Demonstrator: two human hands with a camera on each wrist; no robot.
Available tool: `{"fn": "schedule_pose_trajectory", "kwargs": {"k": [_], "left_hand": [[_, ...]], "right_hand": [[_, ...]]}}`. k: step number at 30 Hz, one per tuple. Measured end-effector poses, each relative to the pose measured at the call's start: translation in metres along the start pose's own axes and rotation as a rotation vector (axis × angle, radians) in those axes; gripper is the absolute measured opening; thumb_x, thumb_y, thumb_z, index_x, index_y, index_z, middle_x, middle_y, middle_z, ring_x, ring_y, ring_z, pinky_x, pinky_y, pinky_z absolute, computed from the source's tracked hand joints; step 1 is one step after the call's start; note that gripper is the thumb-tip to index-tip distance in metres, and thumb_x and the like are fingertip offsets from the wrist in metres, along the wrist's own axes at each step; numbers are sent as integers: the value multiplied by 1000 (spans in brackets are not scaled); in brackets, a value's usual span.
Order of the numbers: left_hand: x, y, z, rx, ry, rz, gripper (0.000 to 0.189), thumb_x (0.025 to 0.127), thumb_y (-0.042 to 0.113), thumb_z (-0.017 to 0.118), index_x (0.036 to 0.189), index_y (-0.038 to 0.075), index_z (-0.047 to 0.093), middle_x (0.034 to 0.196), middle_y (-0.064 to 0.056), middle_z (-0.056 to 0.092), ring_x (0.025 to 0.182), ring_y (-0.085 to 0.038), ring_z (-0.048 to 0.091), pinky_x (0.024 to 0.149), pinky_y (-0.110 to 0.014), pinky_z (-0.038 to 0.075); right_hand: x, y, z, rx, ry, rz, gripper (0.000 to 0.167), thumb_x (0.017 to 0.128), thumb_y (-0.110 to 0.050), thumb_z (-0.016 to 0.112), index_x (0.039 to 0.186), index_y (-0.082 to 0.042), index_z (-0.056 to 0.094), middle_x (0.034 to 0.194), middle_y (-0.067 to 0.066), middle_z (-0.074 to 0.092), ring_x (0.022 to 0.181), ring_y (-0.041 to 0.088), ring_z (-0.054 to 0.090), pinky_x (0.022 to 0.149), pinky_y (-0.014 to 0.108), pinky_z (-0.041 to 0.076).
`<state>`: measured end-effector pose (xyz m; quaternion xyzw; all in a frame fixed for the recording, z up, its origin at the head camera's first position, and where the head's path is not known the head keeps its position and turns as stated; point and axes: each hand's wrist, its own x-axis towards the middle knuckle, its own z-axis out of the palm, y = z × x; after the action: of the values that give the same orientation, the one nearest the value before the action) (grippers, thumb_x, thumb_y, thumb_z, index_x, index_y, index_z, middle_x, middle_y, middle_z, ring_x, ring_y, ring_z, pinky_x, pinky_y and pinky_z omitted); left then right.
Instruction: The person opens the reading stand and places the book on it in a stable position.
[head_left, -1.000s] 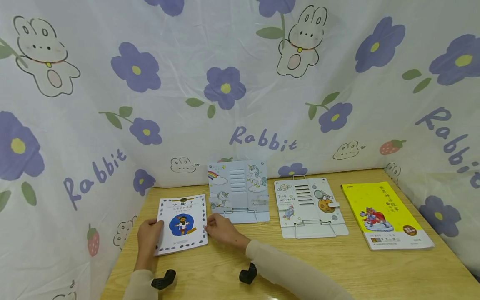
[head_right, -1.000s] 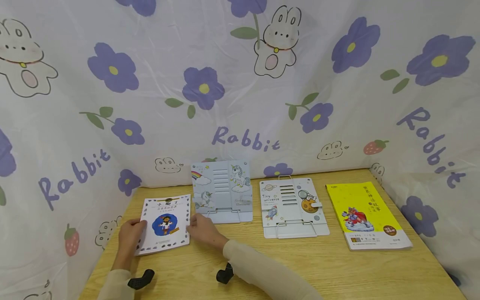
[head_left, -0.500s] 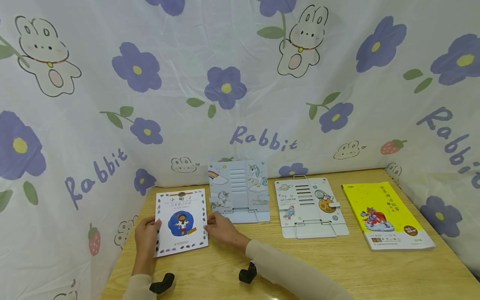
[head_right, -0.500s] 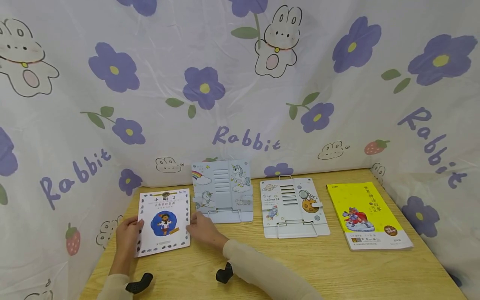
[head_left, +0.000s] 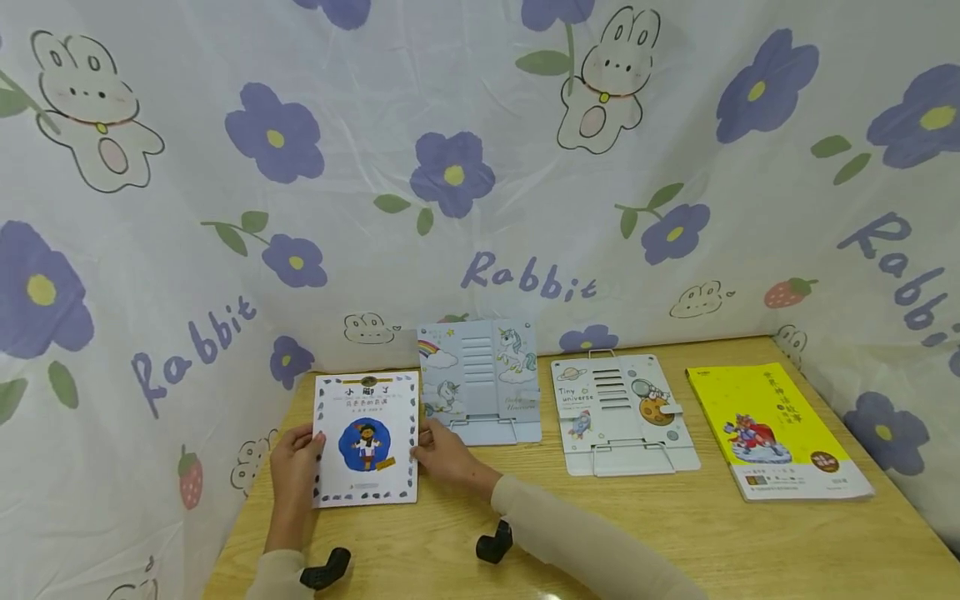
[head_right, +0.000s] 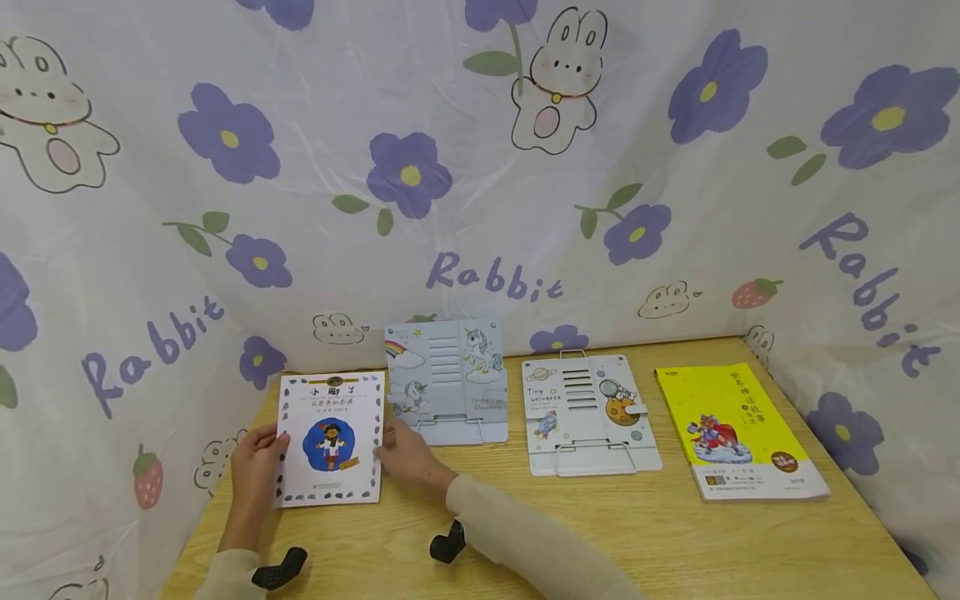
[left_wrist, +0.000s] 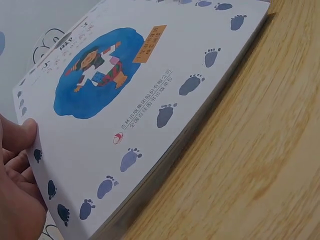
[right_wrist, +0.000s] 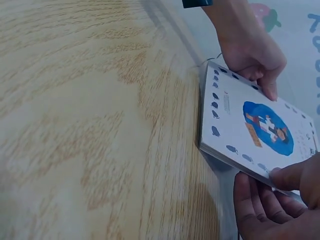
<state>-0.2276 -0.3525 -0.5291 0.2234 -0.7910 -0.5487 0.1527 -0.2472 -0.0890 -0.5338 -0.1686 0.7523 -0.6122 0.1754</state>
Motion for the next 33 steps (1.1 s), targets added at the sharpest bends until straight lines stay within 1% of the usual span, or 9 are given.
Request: {"fn": "schedule_pose_trajectory", "kwargs": {"k": [3,6,10,13,16,19,23,28,33], "left_hand": [[0,2,0,-13,6,34,37,108,22,63,139,2,63,108,6,70,87,-1,62,74,-12,50],[-2,5,0,-20,0,61,36,107,23,65,137,2,64,102,14,67,88,1,62,75,-12,50],[-5,12,0,-33,-14,88,37,107,25,64,137,2,64,112,5,70,89,0,64,75,-13,52],[-6,17,0,-51,-10,113,37,107,24,64,137,2,64,113,2,71,89,-2,65,75,-14,53],[-8,22,2,-66,-9,134,36,107,23,65,136,2,64,111,3,71,90,-4,66,76,-14,54],[-10,28,4,-85,-20,151,35,107,23,65,136,2,64,111,5,71,91,-4,68,77,-13,55],[-12,38,7,-106,-28,181,37,106,22,67,136,1,63,110,7,71,91,0,69,78,-11,55],[-15,54,13,-163,-58,221,35,105,13,69,136,-3,63,106,14,69,91,2,69,81,-9,55],[-19,70,24,-197,-99,254,33,104,8,69,134,-5,62,105,15,69,91,1,70,80,-11,57]], "right_hand": [[0,1,-2,26,17,-4,26,107,-6,62,131,-1,55,120,14,63,107,26,71,85,44,65],[0,1,-5,30,38,-7,24,106,-4,63,129,0,57,114,13,65,101,24,72,81,43,66],[0,-5,-9,-2,78,-5,27,105,-6,65,130,1,59,114,13,69,100,23,72,79,40,65],[0,-11,-14,-38,95,-18,27,104,-8,66,128,2,60,114,14,70,101,23,72,78,37,65],[-1,-16,-19,-43,103,-44,27,104,-7,67,128,3,61,112,15,70,99,23,71,78,37,65],[-1,-20,-25,-35,114,-56,30,103,-6,67,131,4,61,113,15,70,100,22,71,82,42,66],[-3,-27,-37,-24,117,-57,34,104,-7,67,136,4,60,117,16,71,104,24,71,88,50,65],[-8,-35,-56,-35,107,-101,33,104,-7,66,135,4,60,117,17,71,101,25,72,87,51,64],[-13,-39,-77,-44,122,-144,31,105,-7,65,133,4,61,115,18,71,96,23,72,83,45,65]]}}
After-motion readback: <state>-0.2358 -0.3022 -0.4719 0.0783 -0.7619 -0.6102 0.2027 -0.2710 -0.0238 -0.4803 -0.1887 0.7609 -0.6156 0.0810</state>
